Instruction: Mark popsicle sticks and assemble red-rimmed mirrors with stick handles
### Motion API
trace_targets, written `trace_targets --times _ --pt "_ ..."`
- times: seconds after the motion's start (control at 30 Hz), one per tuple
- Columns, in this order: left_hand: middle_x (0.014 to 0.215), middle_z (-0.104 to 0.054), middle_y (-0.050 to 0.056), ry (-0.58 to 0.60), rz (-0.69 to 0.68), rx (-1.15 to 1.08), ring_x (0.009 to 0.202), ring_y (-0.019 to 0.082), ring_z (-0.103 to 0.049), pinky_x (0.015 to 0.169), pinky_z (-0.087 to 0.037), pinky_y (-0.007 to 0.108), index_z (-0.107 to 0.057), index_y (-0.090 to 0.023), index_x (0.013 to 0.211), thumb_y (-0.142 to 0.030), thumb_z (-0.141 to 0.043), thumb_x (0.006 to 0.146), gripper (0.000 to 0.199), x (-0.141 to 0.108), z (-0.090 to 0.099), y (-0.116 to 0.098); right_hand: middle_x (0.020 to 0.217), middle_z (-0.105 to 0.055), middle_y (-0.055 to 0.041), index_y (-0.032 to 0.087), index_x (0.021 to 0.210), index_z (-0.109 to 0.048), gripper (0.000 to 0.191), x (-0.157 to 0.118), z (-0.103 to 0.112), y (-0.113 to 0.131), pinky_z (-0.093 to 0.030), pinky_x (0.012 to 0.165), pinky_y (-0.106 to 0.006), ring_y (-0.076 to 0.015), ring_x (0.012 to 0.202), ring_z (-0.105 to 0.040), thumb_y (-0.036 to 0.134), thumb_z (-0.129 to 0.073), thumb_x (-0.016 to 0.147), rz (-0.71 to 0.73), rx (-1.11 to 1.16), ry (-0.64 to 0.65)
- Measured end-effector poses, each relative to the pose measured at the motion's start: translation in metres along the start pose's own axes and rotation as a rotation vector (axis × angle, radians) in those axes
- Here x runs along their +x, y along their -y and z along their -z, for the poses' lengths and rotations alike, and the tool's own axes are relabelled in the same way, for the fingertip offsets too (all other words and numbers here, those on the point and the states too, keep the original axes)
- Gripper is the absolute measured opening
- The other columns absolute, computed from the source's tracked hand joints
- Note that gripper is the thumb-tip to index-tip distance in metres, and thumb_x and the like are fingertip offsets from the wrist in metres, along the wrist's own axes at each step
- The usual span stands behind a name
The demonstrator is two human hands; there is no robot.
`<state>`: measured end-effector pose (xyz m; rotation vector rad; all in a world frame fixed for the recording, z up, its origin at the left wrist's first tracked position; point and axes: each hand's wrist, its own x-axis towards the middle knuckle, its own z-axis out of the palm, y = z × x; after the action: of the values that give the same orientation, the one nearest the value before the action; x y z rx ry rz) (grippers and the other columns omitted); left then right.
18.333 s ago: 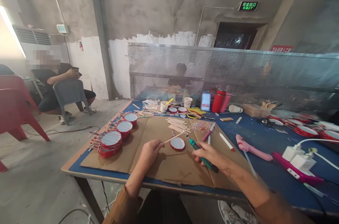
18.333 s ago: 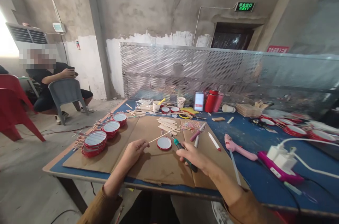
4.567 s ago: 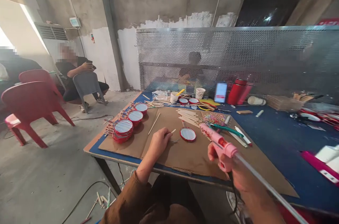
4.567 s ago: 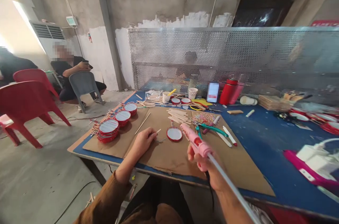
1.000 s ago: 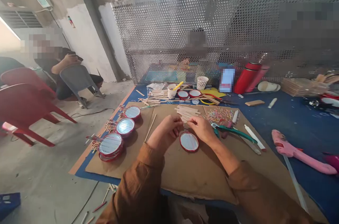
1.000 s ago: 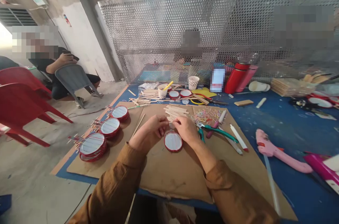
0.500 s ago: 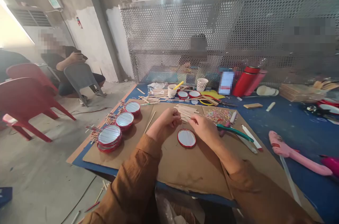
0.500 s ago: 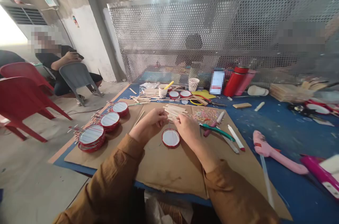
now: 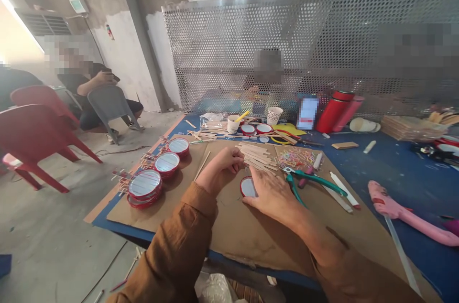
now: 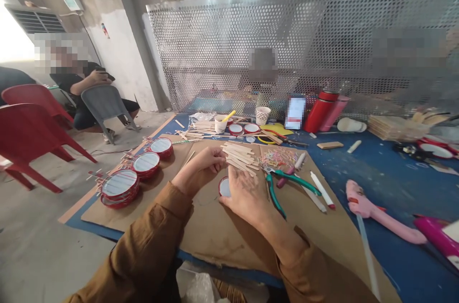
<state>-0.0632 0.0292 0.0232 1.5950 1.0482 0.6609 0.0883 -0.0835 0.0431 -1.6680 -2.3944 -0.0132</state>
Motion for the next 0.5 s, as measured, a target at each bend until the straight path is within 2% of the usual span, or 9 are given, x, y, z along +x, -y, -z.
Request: trace_targets --times 0.17,0.23,0.33,0.43,0.5 --pt "0.05 -0.052 -0.004 -0.025 0.042 -0.022 0.043 0.007 -0.053 0.046 -0.046 0.018 -0.051 -0.012 0.076 -0.012 -0.052 0.082 0.006 0.001 0.001 0.001 0.111 -0.064 -0.0174 0.013 0.124 -0.048 0.065 0.001 0.009 -0.003 -0.041 0.085 -0.04 -0.0318 0.104 -0.058 0.031 -0.067 0.064 0.003 0.011 -0.029" --pt "0.051 -0.052 -0.004 -0.042 0.032 -0.026 0.043 0.007 -0.053 0.048 -0.047 0.019 -0.049 -0.013 0.076 -0.012 -0.051 0.083 0.008 0.0 0.002 0.0 0.107 -0.065 -0.0157 0.013 0.121 -0.049 0.062 0.003 0.016 -0.008 -0.044 0.079 -0.037 -0.0299 0.097 -0.061 0.034 -0.066 0.065 -0.034 0.008 -0.052" --pt "0.055 -0.054 -0.003 -0.052 0.053 -0.054 0.046 0.007 -0.055 0.051 -0.048 0.02 -0.049 -0.013 0.08 -0.013 -0.049 0.085 0.005 -0.002 0.002 -0.001 0.101 -0.066 -0.014 0.014 0.123 -0.047 0.069 0.008 0.024 -0.021 -0.045 0.072 -0.036 -0.0302 0.089 -0.063 0.044 -0.067 0.065 -0.14 0.016 -0.117" --pt "0.054 -0.052 -0.004 -0.027 0.026 0.0 0.047 0.007 -0.054 0.05 -0.046 0.018 -0.052 -0.012 0.081 -0.012 -0.052 0.082 0.001 -0.004 0.001 -0.003 0.102 -0.066 -0.0143 0.013 0.126 -0.044 0.075 0.013 0.026 -0.032 -0.046 0.072 -0.038 -0.0315 0.089 -0.063 0.046 -0.069 0.063 -0.19 0.046 -0.216" --pt "0.051 -0.049 -0.005 0.013 -0.007 0.084 0.044 0.006 -0.05 0.047 -0.043 0.017 -0.053 -0.012 0.078 -0.009 -0.053 0.077 0.004 -0.004 0.0 -0.004 0.105 -0.065 -0.0143 0.014 0.127 -0.043 0.075 0.015 0.024 -0.035 -0.046 0.075 -0.039 -0.0314 0.091 -0.062 0.044 -0.069 0.063 -0.157 0.083 -0.257"
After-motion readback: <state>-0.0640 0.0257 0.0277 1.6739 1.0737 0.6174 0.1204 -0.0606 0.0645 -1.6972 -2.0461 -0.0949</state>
